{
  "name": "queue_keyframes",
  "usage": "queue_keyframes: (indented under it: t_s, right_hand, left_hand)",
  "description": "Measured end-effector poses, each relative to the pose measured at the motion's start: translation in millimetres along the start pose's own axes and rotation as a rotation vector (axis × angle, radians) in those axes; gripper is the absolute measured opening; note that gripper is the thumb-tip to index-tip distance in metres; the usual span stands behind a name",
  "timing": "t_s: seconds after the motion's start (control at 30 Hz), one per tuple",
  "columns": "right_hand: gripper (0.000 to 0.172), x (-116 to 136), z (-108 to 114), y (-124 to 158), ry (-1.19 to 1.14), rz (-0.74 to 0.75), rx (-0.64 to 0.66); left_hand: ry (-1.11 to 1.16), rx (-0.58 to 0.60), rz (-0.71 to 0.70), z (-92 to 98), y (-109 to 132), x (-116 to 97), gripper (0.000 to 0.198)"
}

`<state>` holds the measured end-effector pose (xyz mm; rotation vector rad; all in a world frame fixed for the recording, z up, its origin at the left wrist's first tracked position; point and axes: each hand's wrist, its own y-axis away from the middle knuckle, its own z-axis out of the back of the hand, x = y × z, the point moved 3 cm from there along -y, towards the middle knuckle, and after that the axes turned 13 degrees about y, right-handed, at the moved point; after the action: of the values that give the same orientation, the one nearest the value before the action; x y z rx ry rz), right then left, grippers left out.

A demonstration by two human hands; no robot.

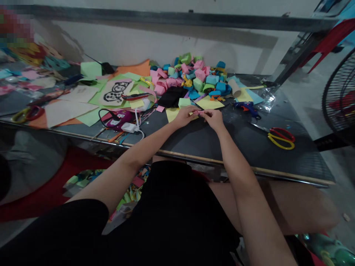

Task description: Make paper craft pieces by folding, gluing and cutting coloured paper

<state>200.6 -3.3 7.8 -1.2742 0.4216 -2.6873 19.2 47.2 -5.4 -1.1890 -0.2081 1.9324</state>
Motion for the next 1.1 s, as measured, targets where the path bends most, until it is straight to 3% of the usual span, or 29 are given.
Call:
queue_keyframes:
  t_s: [0.1, 0.23, 0.4, 0.57, 0.8, 0.97, 1.1]
  right_hand:
    - [0.041, 1, 1, 1, -0.008, -0.008, -0.083]
    - [0.022, 3, 9, 3, 0.128, 0.000, -0.218]
    - [0.012, 7, 10, 5, 0.184, 0.032, -0.169]
    - [0.023, 10, 7, 7, 0.136, 0.065, -0.134]
    - [0.010, 1, 7, 3, 0.135, 0.042, -0.150]
    - [0.024, 2, 5, 2, 0.172, 0.065, -0.036]
    - [0.029, -1, 3, 1, 0.121, 0.052, -0.061]
  left_hand:
    - [0.030, 0.047, 0.067, -0.8, 3, -6, 0.034]
    - [-0.022, -0.017, 0.160, 4.0, 6, -17, 0.035]
    - [-0.068, -0.067, 0.173, 7.2, 5, -22, 0.036]
    - [-0.075, -0.071, 0.184, 6.1, 4, -20, 0.032]
    - [-0.136, -0.195, 0.266, 10.3, 7, -18, 0.028]
    - [-0.149, -0.239, 0.257, 11.1, 7, -18, 0.026]
    - [-0.203, -0.225, 0.234, 9.3, 7, -15, 0.027]
